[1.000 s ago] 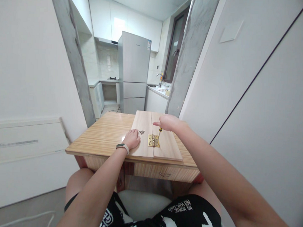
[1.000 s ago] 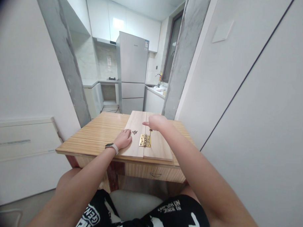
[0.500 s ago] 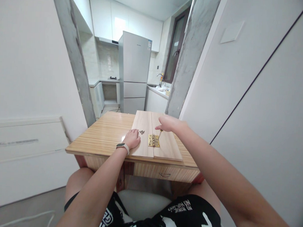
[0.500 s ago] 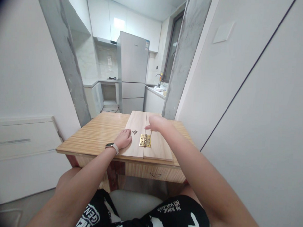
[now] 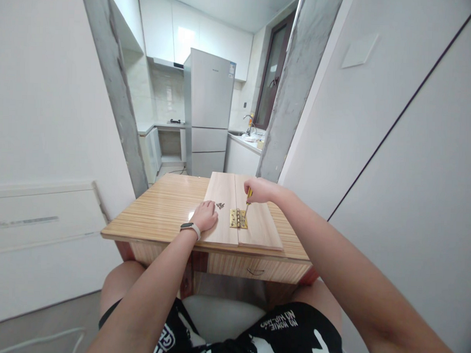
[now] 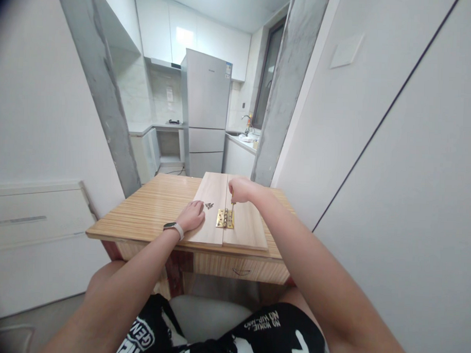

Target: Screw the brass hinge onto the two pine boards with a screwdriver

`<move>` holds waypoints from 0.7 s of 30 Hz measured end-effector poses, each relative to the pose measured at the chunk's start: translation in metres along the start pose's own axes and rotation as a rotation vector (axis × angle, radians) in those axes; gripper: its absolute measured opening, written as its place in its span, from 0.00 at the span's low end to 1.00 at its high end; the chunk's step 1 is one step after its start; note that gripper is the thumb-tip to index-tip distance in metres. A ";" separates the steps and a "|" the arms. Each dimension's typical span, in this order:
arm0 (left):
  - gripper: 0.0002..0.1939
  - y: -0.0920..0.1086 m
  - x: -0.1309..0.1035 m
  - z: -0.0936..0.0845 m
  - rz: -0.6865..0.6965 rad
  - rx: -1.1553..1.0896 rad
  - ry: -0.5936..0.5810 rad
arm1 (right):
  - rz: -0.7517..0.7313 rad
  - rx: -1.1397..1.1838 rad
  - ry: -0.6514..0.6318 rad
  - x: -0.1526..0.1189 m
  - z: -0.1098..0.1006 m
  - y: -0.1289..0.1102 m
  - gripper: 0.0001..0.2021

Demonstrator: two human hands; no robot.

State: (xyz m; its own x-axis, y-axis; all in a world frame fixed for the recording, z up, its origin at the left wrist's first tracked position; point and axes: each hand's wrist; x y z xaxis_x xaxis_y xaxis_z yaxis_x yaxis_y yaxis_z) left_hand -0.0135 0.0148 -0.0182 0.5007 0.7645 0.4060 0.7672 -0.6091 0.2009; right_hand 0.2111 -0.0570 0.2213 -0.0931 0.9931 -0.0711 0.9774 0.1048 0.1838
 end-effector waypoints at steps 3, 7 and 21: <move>0.21 0.001 0.000 -0.001 -0.005 0.000 -0.001 | 0.030 0.006 0.025 0.001 0.002 -0.001 0.20; 0.22 0.001 0.000 -0.001 -0.006 0.005 0.001 | 0.061 0.084 -0.052 0.004 0.006 -0.002 0.24; 0.21 0.002 0.000 -0.003 -0.010 -0.024 -0.009 | 0.022 0.115 -0.066 0.000 0.003 0.004 0.09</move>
State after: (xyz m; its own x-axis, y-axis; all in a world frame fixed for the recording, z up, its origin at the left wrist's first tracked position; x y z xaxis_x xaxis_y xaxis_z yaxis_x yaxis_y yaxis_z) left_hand -0.0132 0.0125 -0.0149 0.4970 0.7722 0.3958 0.7621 -0.6065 0.2264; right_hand 0.2153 -0.0570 0.2186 -0.0621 0.9891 -0.1335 0.9948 0.0722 0.0722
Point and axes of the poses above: each hand's wrist, its own x-axis towards the middle knuckle, its own z-axis out of the palm, y = z × x, and after that the axes turned 13 degrees about z, right-handed
